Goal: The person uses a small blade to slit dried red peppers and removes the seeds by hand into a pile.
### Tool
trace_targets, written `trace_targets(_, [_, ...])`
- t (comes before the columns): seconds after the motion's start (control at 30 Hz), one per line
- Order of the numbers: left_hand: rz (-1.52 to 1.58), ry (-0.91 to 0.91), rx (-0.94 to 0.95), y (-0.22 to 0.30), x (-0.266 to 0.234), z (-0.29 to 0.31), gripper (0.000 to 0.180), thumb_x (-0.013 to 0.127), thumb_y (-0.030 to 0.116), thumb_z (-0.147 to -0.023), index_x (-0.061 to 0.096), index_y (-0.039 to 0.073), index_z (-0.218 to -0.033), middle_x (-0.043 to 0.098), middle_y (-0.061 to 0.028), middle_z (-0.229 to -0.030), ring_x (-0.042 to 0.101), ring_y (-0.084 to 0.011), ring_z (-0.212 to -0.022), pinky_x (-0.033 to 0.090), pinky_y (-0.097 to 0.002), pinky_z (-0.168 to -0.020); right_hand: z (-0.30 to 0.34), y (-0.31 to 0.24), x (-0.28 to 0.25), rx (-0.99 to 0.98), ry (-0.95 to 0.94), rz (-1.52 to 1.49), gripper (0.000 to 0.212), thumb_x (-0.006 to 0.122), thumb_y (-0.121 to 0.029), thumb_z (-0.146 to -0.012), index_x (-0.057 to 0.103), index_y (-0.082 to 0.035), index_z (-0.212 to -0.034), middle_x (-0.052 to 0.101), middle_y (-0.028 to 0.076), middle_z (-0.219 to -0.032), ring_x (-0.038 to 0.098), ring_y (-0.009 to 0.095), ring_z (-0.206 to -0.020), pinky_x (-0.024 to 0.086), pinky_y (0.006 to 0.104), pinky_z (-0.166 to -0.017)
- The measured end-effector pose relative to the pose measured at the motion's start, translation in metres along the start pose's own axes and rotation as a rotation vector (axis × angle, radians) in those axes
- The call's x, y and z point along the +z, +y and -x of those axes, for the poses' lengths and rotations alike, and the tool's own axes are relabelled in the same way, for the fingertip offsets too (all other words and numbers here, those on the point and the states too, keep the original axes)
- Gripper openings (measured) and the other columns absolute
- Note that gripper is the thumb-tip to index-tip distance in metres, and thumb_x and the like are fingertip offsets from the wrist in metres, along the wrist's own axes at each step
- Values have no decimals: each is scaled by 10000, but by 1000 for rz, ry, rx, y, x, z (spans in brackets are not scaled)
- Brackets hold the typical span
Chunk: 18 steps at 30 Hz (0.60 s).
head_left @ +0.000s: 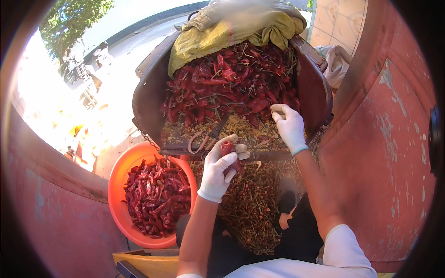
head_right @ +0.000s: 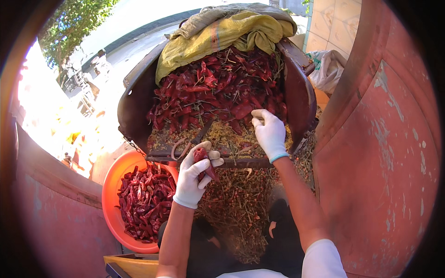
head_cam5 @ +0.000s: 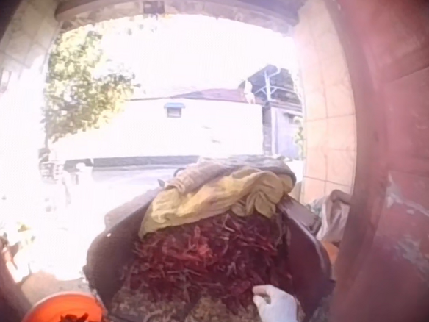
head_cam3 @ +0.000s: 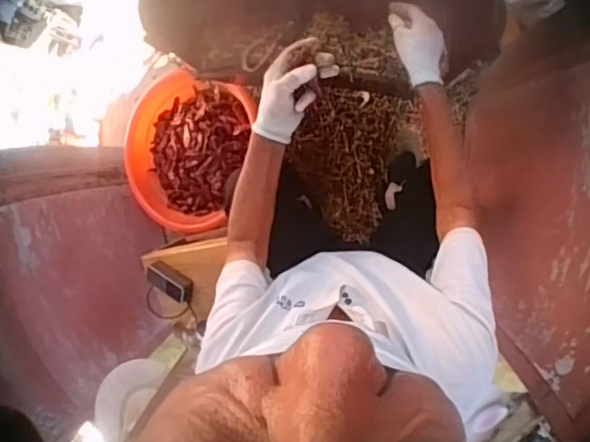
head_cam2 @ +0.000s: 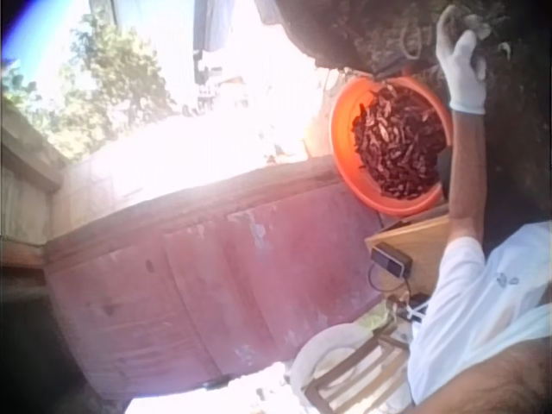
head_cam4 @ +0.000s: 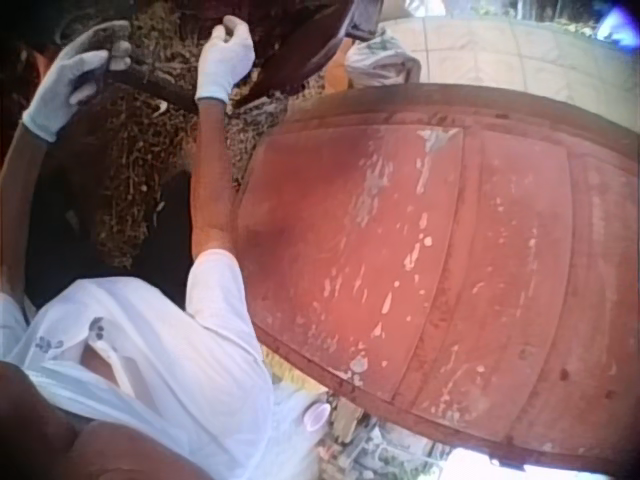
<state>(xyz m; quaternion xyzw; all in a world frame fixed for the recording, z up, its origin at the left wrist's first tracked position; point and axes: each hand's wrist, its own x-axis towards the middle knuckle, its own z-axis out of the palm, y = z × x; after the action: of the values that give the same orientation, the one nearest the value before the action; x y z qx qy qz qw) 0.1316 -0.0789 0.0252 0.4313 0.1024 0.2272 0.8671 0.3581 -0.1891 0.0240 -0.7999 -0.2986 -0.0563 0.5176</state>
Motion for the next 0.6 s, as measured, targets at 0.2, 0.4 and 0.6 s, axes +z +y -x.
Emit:
trace_targets(0.2, [67,-25,11,-3,-5,-3,496,608,184,-960,458,11,-1399,641,-80,-993,669,-162,-861,355,-181,-408,-66,33,17,-84,77,602,343,706,-243,-869,682,-78,-1169,719,150,-1118,675,338,-1049,532,436,-895])
trace_targets(0.4, [33,49,14,-3,-14,-4,357,487,297,-1024,654,-12,-1090,655,-60,-814,609,-96,-637,312,-204,-372,-77,46,11,58,101,457,268,762,-253,-823,743,-109,-1048,749,148,-947,728,290,-849,570,393,-760])
trace_targets(0.6, [-183,142,9,-3,-6,-6,274,512,161,-990,648,-33,-1129,646,-54,-830,630,-110,-656,336,-198,-380,-20,13,-7,422,-10,-560,214,686,-123,-941,654,-14,-1123,708,49,-914,656,97,-663,510,233,-523])
